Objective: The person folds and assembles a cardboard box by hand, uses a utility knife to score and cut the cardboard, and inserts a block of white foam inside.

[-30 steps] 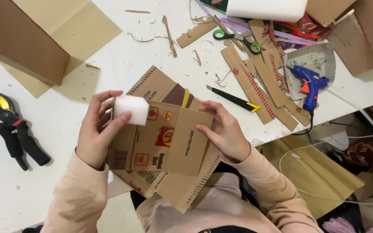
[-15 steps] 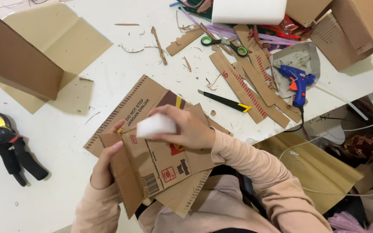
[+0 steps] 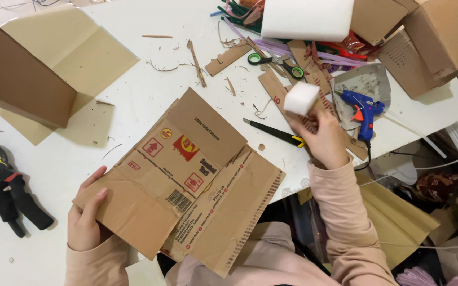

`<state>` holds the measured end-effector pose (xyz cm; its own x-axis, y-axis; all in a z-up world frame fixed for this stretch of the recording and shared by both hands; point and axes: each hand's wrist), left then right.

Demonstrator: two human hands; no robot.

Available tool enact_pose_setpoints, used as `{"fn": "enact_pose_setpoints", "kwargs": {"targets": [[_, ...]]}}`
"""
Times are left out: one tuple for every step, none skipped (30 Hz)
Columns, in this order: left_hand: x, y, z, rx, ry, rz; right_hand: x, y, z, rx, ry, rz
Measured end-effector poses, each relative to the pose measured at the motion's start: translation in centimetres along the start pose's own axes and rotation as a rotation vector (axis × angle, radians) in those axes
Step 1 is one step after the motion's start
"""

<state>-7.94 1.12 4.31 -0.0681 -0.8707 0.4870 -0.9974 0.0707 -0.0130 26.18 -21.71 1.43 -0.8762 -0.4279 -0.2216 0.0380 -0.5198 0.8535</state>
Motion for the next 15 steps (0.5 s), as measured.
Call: {"fn": "enact_pose_setpoints", "kwargs": {"targets": [[0.0, -0.2, 0.0, -0.004, 0.002, 0.005, -0.2, -0.8, -0.9, 0.003, -0.006, -0.001], [0.0, -0.3, 0.1, -0.045, 0.003, 0.018, -0.4, -1.6, -1.8, -0.107, -0.027, -0.021], [0.0, -0.3, 0.1, -0.084, 0.003, 0.025, -0.7, -2.5, -2.6, -0.219, -0.044, -0.038], [0.0, -0.5, 0.0, -0.085, 0.004, 0.023, -0.9, -2.6, -3.1, -0.22, -0.045, -0.035], [0.1, -0.5, 0.0, -0.081, 0.02, 0.03, -1.2, -2.9, -3.5, -0.176, 0.023, -0.051], [0.2, -0.5, -0.1, -0.077, 0.036, 0.037, -1.4, -3.1, -3.8, -0.132, 0.091, -0.066], [0.1, -0.3, -0.1, -0.071, 0.034, 0.029, -1.5, -2.1, -2.6, -0.136, 0.099, -0.063], [-0.1, -0.1, 0.0, -0.102, 0.017, 0.046, -1.6, -1.1, -1.5, -0.132, 0.089, -0.077], [-0.1, 0.3, 0.0, -0.136, 0.003, 0.061, -1.5, -0.2, -0.3, -0.129, 0.077, -0.087], [-1.1, 1.0, 1.0, -0.133, 0.004, 0.05, -1.7, -0.7, -1.4, -0.132, 0.084, -0.079], [-2.0, 1.7, 1.9, -0.171, -0.146, 0.138, -1.9, -1.3, -2.4, -0.119, 0.213, -0.281], [-3.0, 2.4, 2.9, -0.21, -0.296, 0.226, -2.2, -1.9, -3.5, -0.109, 0.346, -0.483], [-3.2, 2.6, 3.2, -0.207, -0.296, 0.218, -1.3, -0.5, -1.4, -0.114, 0.352, -0.479], [-3.5, 2.8, 3.5, -0.202, -0.35, 0.211, -0.4, 1.0, 0.7, -0.219, 0.399, -0.527], [-3.7, 3.0, 3.9, -0.198, -0.401, 0.205, 0.6, 2.6, 2.7, -0.323, 0.444, -0.575]]}}
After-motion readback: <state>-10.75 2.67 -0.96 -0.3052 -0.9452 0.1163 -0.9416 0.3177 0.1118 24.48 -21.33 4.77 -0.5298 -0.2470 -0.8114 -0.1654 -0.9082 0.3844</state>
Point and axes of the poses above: each hand's wrist, its own x-axis away from the middle knuckle, its own y-axis out of the back of the hand, z = x × y, and after that the axes turned 14 degrees about -z, right-handed
